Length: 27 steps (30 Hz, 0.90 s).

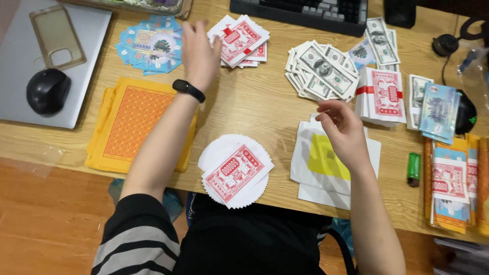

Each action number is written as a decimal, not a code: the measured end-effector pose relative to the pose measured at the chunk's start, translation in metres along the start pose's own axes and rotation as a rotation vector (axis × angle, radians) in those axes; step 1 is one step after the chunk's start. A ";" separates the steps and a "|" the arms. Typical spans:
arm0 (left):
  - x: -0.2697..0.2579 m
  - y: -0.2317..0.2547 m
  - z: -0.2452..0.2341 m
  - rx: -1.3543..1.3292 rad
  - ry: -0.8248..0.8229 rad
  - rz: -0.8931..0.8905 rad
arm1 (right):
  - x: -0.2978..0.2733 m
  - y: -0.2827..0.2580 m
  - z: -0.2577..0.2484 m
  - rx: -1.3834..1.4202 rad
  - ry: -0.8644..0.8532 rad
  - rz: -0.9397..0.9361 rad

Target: Sorting and marking stacks of ritual paper money at a desk

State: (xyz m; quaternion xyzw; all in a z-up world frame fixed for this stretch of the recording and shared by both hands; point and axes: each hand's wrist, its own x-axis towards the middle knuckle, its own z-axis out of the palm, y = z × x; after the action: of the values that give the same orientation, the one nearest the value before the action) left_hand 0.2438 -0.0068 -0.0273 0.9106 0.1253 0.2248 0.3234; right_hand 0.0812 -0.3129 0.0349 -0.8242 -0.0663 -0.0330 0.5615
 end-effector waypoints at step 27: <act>-0.249 -0.003 -0.044 0.066 -0.415 0.793 | -0.004 0.017 0.048 -0.495 -0.490 -0.014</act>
State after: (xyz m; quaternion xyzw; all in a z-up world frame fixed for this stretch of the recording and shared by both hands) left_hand 0.0056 -0.0735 -0.0807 0.9239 -0.2938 0.1400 0.2014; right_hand 0.0783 -0.2745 0.0014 -0.9183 -0.1949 0.1467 0.3117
